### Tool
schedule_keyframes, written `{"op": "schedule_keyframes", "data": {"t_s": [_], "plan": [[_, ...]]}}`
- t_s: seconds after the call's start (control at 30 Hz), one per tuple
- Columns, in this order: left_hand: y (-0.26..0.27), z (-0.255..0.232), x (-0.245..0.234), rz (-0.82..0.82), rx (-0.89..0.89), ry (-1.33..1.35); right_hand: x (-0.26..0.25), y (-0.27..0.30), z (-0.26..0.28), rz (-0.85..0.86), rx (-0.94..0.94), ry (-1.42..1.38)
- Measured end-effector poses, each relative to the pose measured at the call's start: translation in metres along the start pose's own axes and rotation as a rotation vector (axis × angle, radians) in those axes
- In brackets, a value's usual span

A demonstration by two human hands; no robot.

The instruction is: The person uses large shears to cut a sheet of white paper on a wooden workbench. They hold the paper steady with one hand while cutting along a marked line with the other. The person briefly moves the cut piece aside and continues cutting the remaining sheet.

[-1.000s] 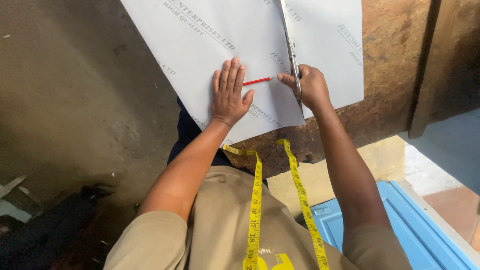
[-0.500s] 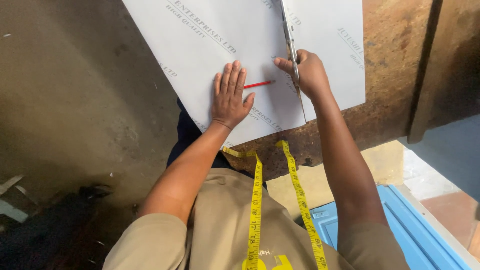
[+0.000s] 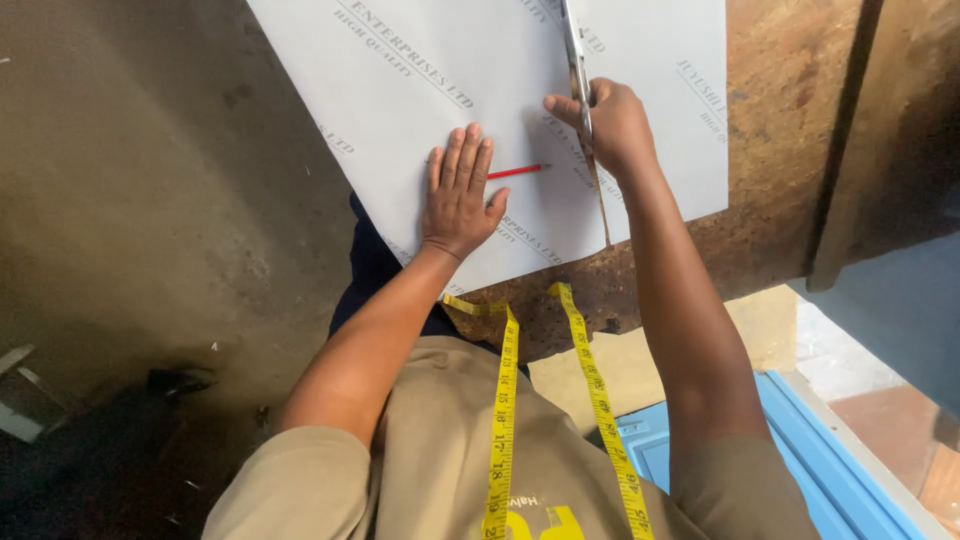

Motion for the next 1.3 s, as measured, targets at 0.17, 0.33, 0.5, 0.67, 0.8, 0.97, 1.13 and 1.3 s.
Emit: {"op": "schedule_keyframes", "data": {"t_s": [0.17,0.33,0.5,0.67,0.8,0.97,1.13,1.3], "plan": [[-0.004,0.002,0.001,-0.006,0.001,-0.018,-0.006,-0.010,0.015,0.002,-0.038,0.054],[-0.004,0.002,0.000,-0.060,0.011,0.016,-0.002,-0.014,0.009,-0.033,-0.068,-0.077],[-0.004,0.002,-0.002,-0.041,0.003,0.032,-0.003,-0.005,0.020,-0.027,-0.045,-0.063],[-0.003,0.002,0.003,-0.027,0.005,0.005,-0.010,-0.025,0.025,-0.034,-0.034,-0.092],[-0.002,0.002,-0.001,-0.051,-0.004,0.017,-0.014,-0.034,0.041,0.009,-0.056,-0.118],[-0.003,0.003,0.002,-0.049,-0.002,0.023,-0.013,-0.028,0.046,-0.010,-0.041,-0.086],[-0.003,0.003,0.000,-0.061,-0.003,0.039,-0.011,-0.030,0.045,-0.002,-0.063,-0.162],[-0.001,0.003,0.004,-0.065,0.001,0.052,-0.015,-0.050,0.053,0.033,-0.113,-0.169]]}}
Point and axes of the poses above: each hand's wrist, its own y-axis away from the middle knuckle, its own x-axis out of the palm, z = x × y, the point moved 5 cm from there along -y, towards the middle knuckle, and after that the axes turned 6 degrees about z, right-handed, at the moved point
